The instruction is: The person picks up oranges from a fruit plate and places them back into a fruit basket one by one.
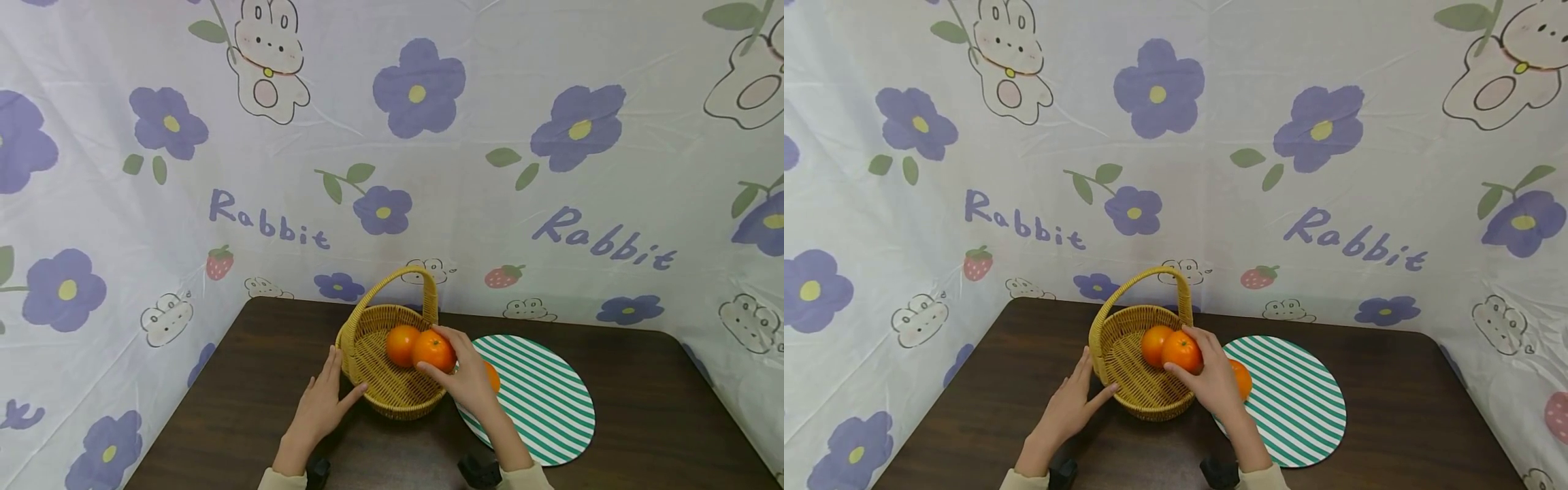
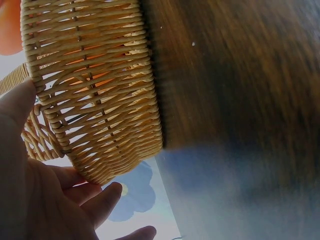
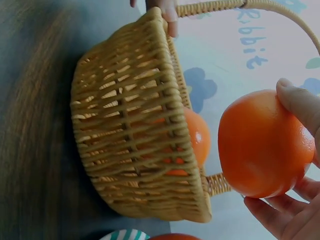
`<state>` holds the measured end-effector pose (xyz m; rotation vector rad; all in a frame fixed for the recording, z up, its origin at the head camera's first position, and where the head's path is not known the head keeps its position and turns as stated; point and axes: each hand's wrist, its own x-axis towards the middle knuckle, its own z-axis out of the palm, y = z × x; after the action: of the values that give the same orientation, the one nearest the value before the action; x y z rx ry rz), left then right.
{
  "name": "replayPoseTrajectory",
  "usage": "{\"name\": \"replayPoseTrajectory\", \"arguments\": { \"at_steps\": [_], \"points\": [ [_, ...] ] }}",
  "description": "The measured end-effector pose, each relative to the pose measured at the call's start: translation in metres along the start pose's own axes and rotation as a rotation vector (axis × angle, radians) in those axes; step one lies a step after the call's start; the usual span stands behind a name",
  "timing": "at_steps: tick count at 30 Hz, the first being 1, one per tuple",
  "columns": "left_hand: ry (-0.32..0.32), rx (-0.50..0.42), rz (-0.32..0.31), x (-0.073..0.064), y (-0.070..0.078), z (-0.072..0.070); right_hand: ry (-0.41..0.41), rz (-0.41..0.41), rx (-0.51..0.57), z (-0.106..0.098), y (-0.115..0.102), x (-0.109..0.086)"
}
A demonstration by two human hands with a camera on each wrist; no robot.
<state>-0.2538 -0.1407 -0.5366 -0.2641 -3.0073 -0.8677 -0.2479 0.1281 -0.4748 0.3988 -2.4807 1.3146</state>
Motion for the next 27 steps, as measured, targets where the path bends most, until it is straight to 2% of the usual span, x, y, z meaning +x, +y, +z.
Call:
{"name": "replayPoseTrajectory", "arguments": {
  "at_steps": [8, 27],
  "points": [
    [0.002, 0.001, 0.002, 0.000, 0.000, 0.000, -0.041, 0.037, -0.009, 0.008, -0.005, -0.001],
    [0.014, 0.013, 0.013, -0.002, 0.002, 0.000, -0.051, -0.063, -0.057, 0.022, -0.006, -0.001]
  ]
}}
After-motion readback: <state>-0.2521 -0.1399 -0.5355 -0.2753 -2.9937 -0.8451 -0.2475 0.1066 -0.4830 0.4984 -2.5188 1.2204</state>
